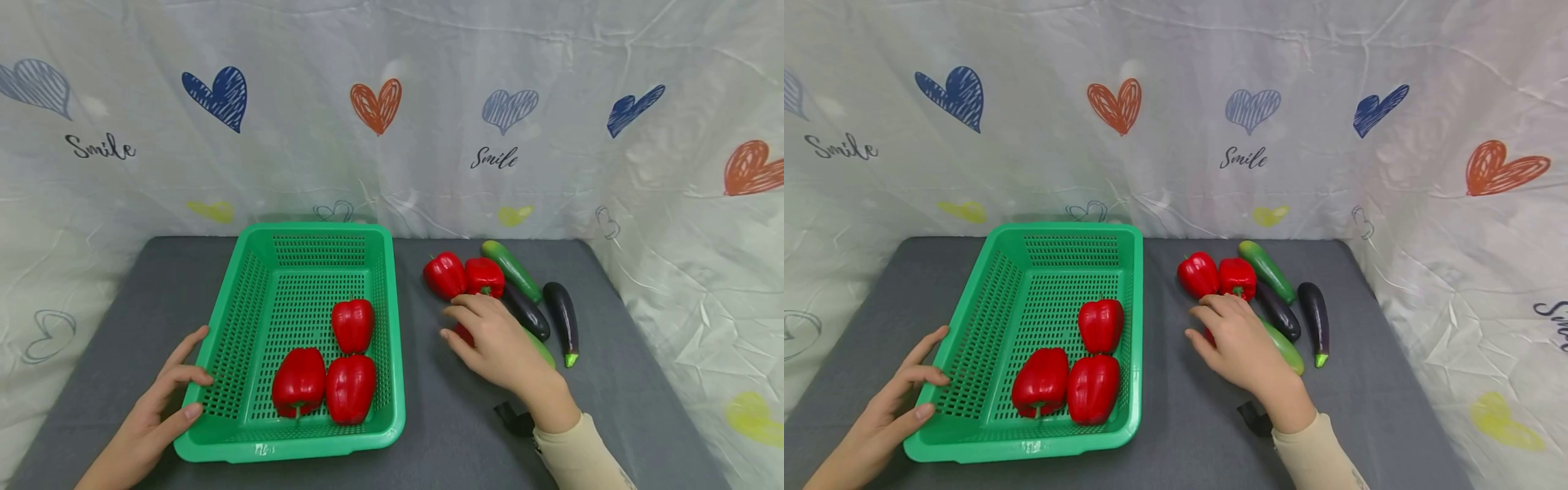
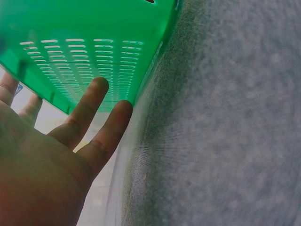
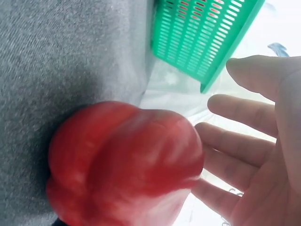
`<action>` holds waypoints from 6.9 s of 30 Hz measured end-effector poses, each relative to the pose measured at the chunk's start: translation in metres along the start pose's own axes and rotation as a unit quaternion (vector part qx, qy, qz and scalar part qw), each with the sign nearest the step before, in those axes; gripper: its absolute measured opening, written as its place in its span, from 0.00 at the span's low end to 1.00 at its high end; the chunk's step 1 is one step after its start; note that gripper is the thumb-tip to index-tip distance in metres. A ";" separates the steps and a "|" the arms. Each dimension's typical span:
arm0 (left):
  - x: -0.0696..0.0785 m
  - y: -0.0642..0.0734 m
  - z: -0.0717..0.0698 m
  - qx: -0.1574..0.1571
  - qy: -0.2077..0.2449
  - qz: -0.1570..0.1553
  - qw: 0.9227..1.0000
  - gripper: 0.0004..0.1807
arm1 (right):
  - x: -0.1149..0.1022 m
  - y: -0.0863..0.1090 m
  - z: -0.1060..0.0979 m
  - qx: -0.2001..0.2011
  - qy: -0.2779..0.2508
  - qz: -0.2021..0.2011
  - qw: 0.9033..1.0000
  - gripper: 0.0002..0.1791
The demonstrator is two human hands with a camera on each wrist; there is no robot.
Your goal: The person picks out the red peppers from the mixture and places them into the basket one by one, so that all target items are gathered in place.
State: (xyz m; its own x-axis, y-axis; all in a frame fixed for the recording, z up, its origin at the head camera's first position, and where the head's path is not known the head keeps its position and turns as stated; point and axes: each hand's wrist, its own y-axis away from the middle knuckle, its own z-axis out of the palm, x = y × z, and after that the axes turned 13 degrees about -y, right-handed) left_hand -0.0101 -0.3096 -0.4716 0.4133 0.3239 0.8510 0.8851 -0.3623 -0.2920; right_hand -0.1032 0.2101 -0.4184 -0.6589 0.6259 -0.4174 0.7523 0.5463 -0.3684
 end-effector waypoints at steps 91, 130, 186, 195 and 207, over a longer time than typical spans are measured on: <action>0.000 0.000 0.000 0.005 -0.007 -0.001 1.000 0.19 | 0.025 0.016 -0.020 -0.112 -0.059 0.115 0.985 0.27; 0.002 0.002 0.000 0.009 -0.027 -0.011 1.000 0.19 | 0.029 0.017 -0.020 -0.109 -0.088 0.076 0.987 0.23; -0.009 0.000 0.003 0.019 0.004 0.050 0.999 0.23 | 0.029 0.019 -0.018 -0.078 -0.104 0.076 0.989 0.26; -0.003 0.000 0.002 0.014 -0.002 0.021 1.000 0.20 | 0.027 0.017 -0.018 -0.074 -0.106 0.066 0.989 0.25; 0.001 -0.001 0.002 0.009 -0.001 -0.001 1.000 0.19 | 0.023 0.015 -0.016 -0.078 -0.101 0.051 0.991 0.22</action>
State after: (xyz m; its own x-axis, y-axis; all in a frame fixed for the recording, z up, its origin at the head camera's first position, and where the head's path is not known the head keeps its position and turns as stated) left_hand -0.0103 -0.3075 -0.4710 0.4127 0.3264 0.8504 0.8893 -0.3464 -0.2986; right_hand -0.1074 0.2415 -0.4203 -0.5548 0.5672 -0.6087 0.7957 0.5755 -0.1890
